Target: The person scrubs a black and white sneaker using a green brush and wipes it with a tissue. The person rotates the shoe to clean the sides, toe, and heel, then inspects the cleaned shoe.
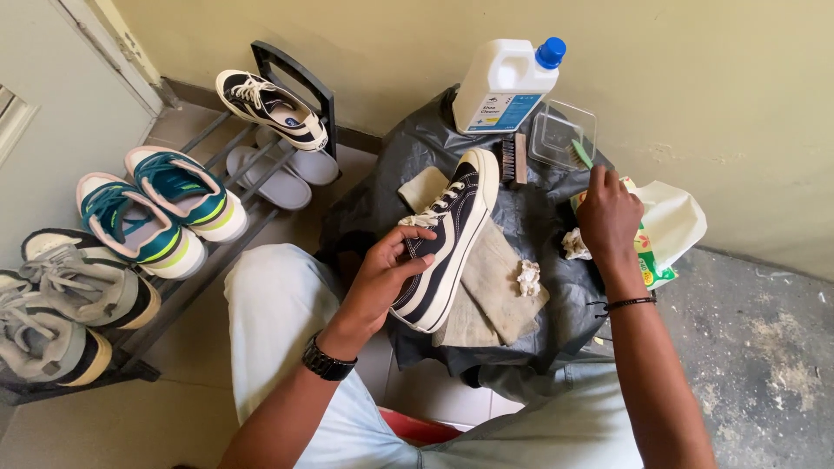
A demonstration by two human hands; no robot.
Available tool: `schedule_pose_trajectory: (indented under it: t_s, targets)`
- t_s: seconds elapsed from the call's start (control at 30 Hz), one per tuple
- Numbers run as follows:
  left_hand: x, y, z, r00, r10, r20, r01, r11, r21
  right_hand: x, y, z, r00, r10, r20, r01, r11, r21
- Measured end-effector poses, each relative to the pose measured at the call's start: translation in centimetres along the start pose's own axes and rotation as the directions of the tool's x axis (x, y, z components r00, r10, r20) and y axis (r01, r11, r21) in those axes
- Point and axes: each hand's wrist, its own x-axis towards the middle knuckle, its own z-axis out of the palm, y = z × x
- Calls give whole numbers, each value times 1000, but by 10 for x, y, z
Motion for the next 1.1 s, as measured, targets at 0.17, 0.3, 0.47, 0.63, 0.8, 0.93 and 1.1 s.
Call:
schedule_pose_trajectory:
  t_s: [0.17, 0.3, 0.47, 0.63, 0.8, 0.93, 1.1]
  targets:
    - [0, -6, 3, 1000, 12, -3, -12, 1000, -5, -4, 14, -6, 737, 547, 397, -615, 299, 730]
    - [2, -10, 8, 998, -54, 16, 55, 996, -76, -24, 17, -59, 584, 415, 697, -434, -566, 701]
    - [13, -11, 21, 996, -87, 18, 89, 990, -114, -46, 17, -104, 595, 211, 776, -431, -731, 529]
    - [27, -14, 33, 995, -98, 33, 102, 985, -136, -63, 16, -123, 658, 116, 744, -419, -765, 490]
    - [34, -16, 30, 991, -116, 73, 129, 968, -215, -91, -12, -146, 724, 108, 681, -414, -722, 554]
    - [33, -26, 18, 990, -122, 64, 133, 969, -208, -119, -43, -162, 747, 113, 656, -489, -575, 656]
    - [23, -26, 10, 978, -158, 133, 175, 976, -129, -137, -50, -181, 928, 12, 373, -370, -89, 925]
